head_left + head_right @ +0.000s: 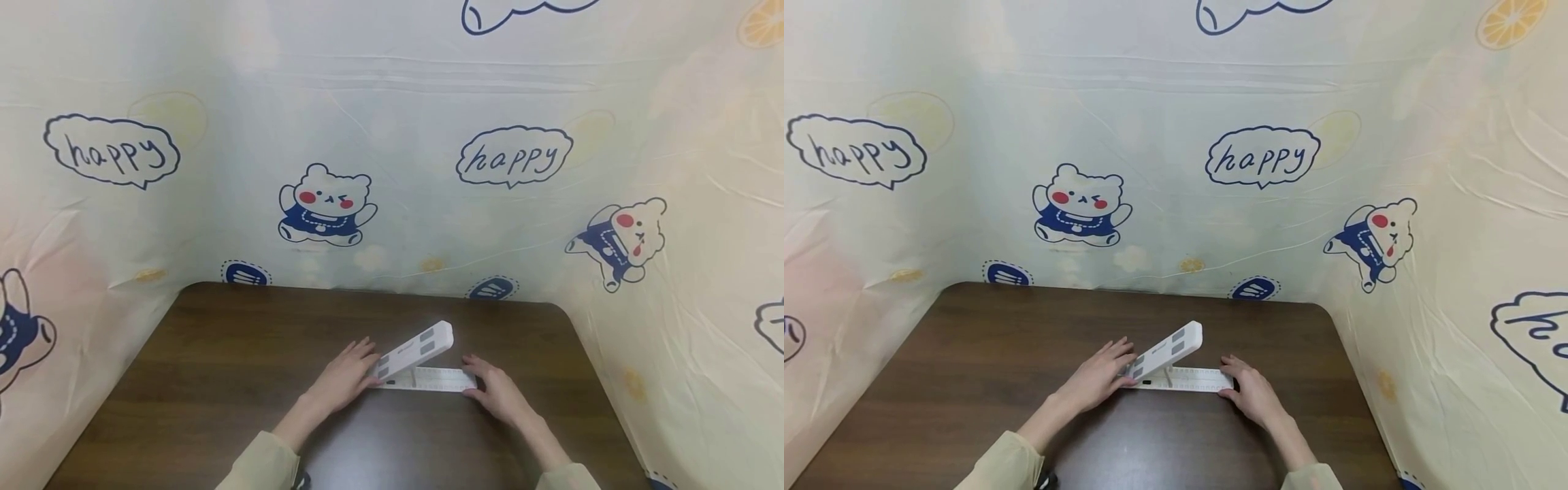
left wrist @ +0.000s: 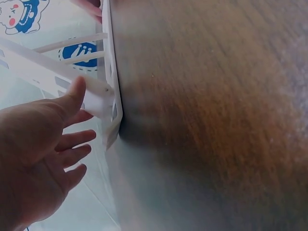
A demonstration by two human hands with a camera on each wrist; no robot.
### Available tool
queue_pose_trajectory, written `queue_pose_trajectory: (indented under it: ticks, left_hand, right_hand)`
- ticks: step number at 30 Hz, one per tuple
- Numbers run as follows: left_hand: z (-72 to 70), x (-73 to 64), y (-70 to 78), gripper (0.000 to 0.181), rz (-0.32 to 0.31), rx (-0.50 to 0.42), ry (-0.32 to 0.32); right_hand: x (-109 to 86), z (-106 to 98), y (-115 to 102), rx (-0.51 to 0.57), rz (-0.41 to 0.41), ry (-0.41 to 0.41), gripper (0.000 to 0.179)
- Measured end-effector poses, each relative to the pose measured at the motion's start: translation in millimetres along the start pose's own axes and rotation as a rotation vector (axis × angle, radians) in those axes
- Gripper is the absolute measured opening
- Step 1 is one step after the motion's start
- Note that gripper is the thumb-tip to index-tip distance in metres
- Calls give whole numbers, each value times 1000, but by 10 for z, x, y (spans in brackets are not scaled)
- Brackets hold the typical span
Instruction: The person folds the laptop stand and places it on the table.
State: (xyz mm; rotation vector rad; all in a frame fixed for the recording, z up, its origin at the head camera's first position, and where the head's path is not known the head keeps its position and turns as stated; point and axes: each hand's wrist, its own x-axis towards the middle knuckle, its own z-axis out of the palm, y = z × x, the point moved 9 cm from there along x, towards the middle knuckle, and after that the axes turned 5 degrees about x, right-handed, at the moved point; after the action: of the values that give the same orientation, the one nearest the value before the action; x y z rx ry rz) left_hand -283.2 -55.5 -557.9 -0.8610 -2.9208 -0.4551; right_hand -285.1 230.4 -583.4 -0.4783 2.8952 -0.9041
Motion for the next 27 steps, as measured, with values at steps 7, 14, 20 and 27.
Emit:
queue_pose_trajectory:
  ticks: [7, 14, 20, 27]
  left_hand:
    - [-20, 27, 20, 45, 19, 46, 10]
    - [-11, 18, 20, 44, 25, 40, 12]
    - [-12, 14, 19, 44, 35, 41, 19]
    - [-21, 24, 19, 44, 52, 51, 26]
  right_hand:
    - [-48, 4, -39, -6, -17, 32, 42]
    - [-120, 2, -107, -47, -59, 75, 41]
    - [-174, 32, -56, -35, -30, 73, 42]
    - [-254, 47, -44, 1, -25, 89, 40]
